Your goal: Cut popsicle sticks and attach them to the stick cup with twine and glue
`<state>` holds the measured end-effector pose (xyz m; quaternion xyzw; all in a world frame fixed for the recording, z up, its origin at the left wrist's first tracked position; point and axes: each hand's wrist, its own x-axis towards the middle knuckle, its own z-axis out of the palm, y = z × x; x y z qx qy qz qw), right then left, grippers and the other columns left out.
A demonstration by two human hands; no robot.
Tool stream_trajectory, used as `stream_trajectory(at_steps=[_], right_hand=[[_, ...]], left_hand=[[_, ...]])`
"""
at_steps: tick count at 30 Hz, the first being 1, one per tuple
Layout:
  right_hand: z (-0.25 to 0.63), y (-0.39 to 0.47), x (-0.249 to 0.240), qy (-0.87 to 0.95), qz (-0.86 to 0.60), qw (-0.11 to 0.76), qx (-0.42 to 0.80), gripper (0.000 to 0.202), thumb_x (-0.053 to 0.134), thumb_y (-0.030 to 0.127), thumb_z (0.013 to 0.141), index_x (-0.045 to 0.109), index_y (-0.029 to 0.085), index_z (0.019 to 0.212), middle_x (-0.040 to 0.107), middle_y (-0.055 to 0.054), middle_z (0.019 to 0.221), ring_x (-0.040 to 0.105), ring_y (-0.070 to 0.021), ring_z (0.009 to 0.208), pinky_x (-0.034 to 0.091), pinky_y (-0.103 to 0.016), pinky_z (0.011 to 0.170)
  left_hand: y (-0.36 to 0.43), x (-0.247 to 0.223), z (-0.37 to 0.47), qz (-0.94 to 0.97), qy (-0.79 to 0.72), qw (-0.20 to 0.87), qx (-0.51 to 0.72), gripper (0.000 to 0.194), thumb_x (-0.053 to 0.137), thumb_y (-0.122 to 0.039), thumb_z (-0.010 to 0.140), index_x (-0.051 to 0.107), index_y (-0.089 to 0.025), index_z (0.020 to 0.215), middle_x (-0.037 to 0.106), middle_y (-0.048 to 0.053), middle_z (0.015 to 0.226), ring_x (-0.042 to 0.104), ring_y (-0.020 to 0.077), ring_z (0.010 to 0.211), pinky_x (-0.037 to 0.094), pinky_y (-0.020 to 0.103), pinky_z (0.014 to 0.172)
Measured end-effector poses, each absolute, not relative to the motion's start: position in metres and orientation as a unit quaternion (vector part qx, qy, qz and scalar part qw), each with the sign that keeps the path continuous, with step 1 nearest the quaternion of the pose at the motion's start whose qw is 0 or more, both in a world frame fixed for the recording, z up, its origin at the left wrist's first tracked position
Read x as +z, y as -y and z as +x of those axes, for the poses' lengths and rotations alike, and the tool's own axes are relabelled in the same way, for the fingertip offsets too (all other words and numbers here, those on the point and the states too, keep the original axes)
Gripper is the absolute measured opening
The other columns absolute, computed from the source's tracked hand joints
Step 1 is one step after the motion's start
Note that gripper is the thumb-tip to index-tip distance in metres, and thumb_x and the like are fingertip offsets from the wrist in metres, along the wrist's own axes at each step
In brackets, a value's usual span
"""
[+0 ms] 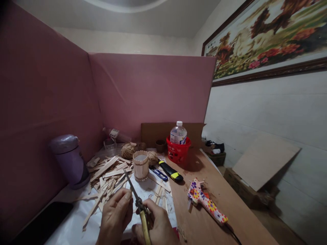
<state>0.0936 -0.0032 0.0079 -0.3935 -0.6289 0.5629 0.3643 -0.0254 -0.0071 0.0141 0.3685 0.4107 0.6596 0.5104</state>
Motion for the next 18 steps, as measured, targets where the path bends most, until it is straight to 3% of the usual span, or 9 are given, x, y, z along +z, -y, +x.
stream_trajectory(at_steps=[7, 11, 15, 18], right_hand=[[0.095, -0.001, 0.005, 0.6, -0.401, 0.434, 0.539, 0.032, 0.07, 0.033, 0.065, 0.055, 0.017, 0.088, 0.035, 0.009, 0.056, 0.034, -0.0091, 0.053, 0.026, -0.021, 0.05], [0.096, -0.004, 0.002, 0.541, -0.417, 0.483, 0.548, 0.045, 0.074, 0.047, 0.062, 0.055, 0.017, 0.09, 0.035, 0.008, 0.056, 0.036, -0.0087, 0.052, 0.029, -0.02, 0.05], [0.097, -0.006, 0.0, 0.508, -0.434, 0.521, 0.531, 0.052, 0.076, 0.054, 0.059, 0.054, 0.018, 0.089, 0.034, 0.009, 0.052, 0.034, -0.008, 0.047, 0.03, -0.02, 0.047], [0.097, -0.005, -0.001, 0.496, -0.44, 0.531, 0.527, 0.056, 0.076, 0.057, 0.057, 0.054, 0.018, 0.09, 0.033, 0.01, 0.05, 0.036, -0.009, 0.046, 0.033, -0.021, 0.046]], left_hand=[[-0.003, 0.01, -0.03, 0.417, -0.445, 0.478, 0.632, 0.041, 0.06, -0.054, 0.075, 0.046, -0.018, 0.062, 0.025, -0.011, 0.042, 0.016, 0.0036, 0.038, 0.011, 0.017, 0.038], [-0.013, 0.008, -0.039, 0.515, -0.529, 0.381, 0.557, 0.038, 0.053, -0.051, 0.081, 0.054, -0.017, 0.064, 0.036, -0.007, 0.046, 0.031, 0.0081, 0.042, 0.022, 0.019, 0.042], [-0.02, 0.023, -0.061, 0.651, -0.651, 0.198, 0.336, 0.025, 0.047, -0.032, 0.085, 0.062, -0.02, 0.069, 0.057, 0.002, 0.057, 0.051, 0.0158, 0.055, 0.032, 0.024, 0.054], [-0.034, 0.051, -0.083, 0.718, -0.675, 0.045, 0.167, 0.017, 0.05, -0.021, 0.08, 0.065, -0.021, 0.072, 0.066, 0.008, 0.077, 0.058, 0.0234, 0.082, 0.037, 0.028, 0.065]])
